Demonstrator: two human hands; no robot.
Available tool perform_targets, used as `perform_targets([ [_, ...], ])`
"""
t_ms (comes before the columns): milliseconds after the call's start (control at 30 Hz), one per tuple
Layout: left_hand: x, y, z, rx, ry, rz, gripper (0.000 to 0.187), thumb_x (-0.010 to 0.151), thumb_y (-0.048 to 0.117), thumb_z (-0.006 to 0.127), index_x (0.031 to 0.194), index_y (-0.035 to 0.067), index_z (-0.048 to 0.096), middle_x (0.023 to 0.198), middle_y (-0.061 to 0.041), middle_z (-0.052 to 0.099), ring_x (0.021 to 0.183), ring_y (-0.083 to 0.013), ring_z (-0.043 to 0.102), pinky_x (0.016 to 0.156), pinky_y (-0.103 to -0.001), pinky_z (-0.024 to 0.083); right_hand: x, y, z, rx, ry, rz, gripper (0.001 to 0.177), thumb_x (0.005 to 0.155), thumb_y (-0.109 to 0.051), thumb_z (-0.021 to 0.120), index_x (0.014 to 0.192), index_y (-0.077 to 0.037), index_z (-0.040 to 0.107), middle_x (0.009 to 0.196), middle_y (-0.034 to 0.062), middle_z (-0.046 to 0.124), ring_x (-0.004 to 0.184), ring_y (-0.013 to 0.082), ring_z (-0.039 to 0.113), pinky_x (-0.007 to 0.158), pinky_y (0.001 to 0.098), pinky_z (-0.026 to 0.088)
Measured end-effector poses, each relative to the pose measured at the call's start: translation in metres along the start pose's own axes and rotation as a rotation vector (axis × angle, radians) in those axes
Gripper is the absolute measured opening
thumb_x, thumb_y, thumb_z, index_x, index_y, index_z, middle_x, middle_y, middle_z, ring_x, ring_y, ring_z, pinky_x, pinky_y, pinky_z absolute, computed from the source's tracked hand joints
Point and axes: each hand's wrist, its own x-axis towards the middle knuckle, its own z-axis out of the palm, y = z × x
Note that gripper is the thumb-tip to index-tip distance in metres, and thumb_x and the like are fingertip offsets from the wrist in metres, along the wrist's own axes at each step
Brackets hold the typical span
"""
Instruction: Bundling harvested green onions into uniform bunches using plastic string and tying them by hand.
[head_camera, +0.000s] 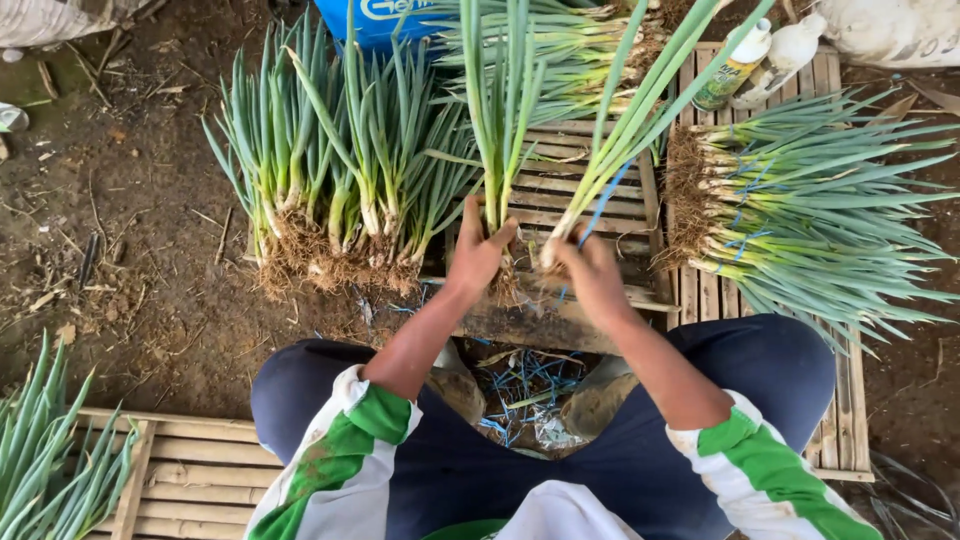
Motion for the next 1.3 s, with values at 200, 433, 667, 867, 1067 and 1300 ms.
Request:
perform_targets([
  [200,-0.018,0.026,0.017,0.04,-0.008,0.101,0.058,0.107,0.045,0.064,0.137,0.002,0.04,0.112,-0.022,0.056,0.116,-0.0322,0.057,0.111,-0.061,0.04,0.01,0.05,-0.004,-0.133,-0.23,-0.124,0.041,0.11,-0.044,0.058,0.115,-0.003,0.065,0.095,0.0141,0.066,0.096,0.0309,0.069,0.094,0.0484,0.05],
  [433,-0.007,0.001,0.012,-0.005,-0.052,0.133,0.074,0.087,0.017,0.09,0.139,-0.003,0.041,0.095,-0.016,0.067,0.087,-0.0248,0.073,0.091,-0.05,0.059,0.012,0.067,-0.016,-0.285,-0.333,-0.099,0.069,0.111,-0.048,0.051,0.133,0.017,0.053,0.132,0.0397,0.059,0.134,0.0596,0.051,0.111,0.073,0.038],
  [667,-0.014,0.009,0.017,0.051,-0.014,0.178,0.071,0.082,0.018,0.092,0.129,0.001,0.042,0.091,-0.012,0.055,0.087,-0.0208,0.059,0.078,-0.043,0.055,0.012,0.051,-0.014,-0.086,-0.277,-0.088,0.037,0.109,-0.029,0.06,0.129,0.002,0.062,0.131,0.0265,0.064,0.135,0.0443,0.056,0.116,0.0651,0.037],
  [867,-0.015,0.014,0.015,0.022,0.0,0.217,0.081,0.082,0.016,0.092,0.138,-0.003,0.038,0.091,-0.011,0.058,0.083,-0.0195,0.06,0.075,-0.04,0.057,0.019,0.058,-0.012,-0.087,-0.208,-0.124,0.038,0.11,-0.029,0.061,0.132,0.003,0.063,0.134,0.027,0.066,0.134,0.0423,0.058,0.113,0.0642,0.041],
  [1067,-0.012,-0.009,0.017,0.049,-0.015,0.185,0.069,0.087,0.009,0.085,0.14,0.001,0.043,0.094,-0.012,0.063,0.083,-0.0202,0.065,0.074,-0.041,0.057,0.011,0.038,-0.012,-0.287,-0.249,-0.103,0.041,0.113,-0.028,0.053,0.138,0.005,0.055,0.143,0.0312,0.055,0.14,0.0522,0.046,0.113,0.0703,0.037],
  [1300,-0.003,-0.027,0.01,0.045,0.019,0.151,0.052,0.093,0.002,0.067,0.14,0.004,0.045,0.092,-0.015,0.066,0.079,-0.0196,0.068,0.069,-0.037,0.056,0.015,0.04,-0.009,-0.124,-0.139,-0.083,0.04,0.103,-0.03,0.07,0.129,0.001,0.067,0.111,0.0218,0.07,0.092,0.0308,0.068,0.078,0.0422,0.056],
])
